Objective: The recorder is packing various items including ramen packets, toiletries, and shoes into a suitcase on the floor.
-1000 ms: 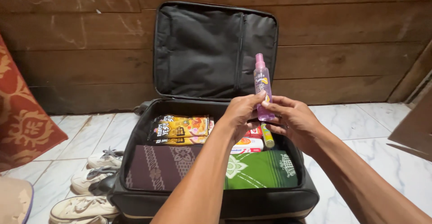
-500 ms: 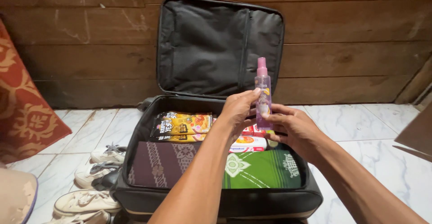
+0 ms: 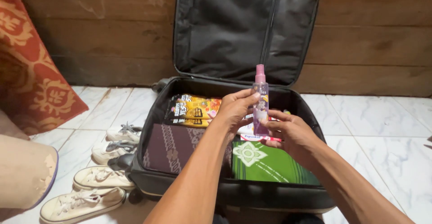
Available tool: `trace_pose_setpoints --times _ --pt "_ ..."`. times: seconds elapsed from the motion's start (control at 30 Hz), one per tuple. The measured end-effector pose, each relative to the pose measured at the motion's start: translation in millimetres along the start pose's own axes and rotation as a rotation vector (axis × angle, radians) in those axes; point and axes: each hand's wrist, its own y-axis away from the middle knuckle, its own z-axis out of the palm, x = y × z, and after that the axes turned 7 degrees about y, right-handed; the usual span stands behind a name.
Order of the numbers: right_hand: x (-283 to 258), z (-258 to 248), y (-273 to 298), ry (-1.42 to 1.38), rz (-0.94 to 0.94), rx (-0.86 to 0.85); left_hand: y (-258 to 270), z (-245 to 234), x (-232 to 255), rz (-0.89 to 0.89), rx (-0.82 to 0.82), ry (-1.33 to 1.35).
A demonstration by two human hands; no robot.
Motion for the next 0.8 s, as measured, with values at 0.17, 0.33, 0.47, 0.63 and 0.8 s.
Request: trace_pose_setpoints --times 0.17,0.33,0.47,0.63,0.8 --pt "13.8 -1.1 -14.6 0.055 0.031 0.069 -17.6 -13.5 -32.2 -0.047 0.048 0.019" --pt "42.0 -17.6 -45.0 0.109 0.082 0.141 -29.2 -17.4 -71.3 -0.125 0.119 -0.037" --pt "80.8 -47.0 -78.7 0.141 0.062 0.155 -51.8 -20.0 -118.7 -0.197 0.161 -0.012" --pt "112.3 -86.6 -114.6 0.287 0.073 0.258 -77.1 -18.8 -172.1 -0.293 0.182 -0.019" --pt "125.2 -127.8 -150.7 0.743 0.037 0.506 -79.8 -22.2 -211.8 -0.206 0.180 -0.282"
